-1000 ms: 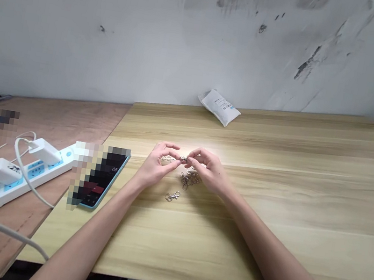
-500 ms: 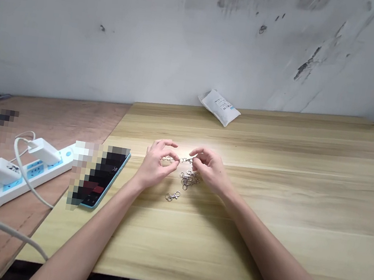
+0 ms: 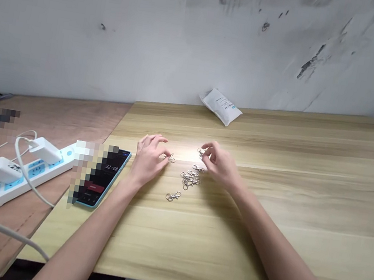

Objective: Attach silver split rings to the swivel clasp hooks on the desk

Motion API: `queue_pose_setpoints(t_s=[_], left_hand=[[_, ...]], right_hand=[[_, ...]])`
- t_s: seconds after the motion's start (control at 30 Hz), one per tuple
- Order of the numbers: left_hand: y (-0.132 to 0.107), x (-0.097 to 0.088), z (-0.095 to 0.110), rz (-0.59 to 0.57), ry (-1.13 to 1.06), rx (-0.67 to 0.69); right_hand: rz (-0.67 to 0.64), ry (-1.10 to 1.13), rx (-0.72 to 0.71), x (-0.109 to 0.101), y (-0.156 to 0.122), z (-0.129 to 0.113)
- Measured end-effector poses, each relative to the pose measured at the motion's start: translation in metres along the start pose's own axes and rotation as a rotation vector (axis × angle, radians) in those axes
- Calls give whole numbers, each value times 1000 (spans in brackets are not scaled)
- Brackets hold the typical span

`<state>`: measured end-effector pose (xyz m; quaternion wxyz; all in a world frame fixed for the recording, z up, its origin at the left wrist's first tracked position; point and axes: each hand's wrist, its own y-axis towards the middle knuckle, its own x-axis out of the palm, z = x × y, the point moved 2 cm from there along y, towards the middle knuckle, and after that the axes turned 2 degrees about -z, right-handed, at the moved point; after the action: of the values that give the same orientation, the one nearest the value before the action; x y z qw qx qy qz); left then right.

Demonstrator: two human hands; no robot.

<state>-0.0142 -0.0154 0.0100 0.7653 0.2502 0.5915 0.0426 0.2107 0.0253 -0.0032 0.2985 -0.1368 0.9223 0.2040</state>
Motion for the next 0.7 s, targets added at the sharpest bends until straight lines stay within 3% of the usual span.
queue_pose_setpoints(t_s=[0.1, 0.27, 0.5, 0.7], left_hand=[[-1, 2, -2, -67, 48, 11], [-1, 3, -1, -84, 49, 7], [-3, 9, 13, -99, -129, 20], [-7, 17, 41, -197, -198, 198]], right_hand=[[27, -169, -12, -8, 4, 13], [-45, -267, -4, -8, 4, 23], [-10, -346, -15, -14, 4, 22], [-274, -333, -99, -18, 0, 9]])
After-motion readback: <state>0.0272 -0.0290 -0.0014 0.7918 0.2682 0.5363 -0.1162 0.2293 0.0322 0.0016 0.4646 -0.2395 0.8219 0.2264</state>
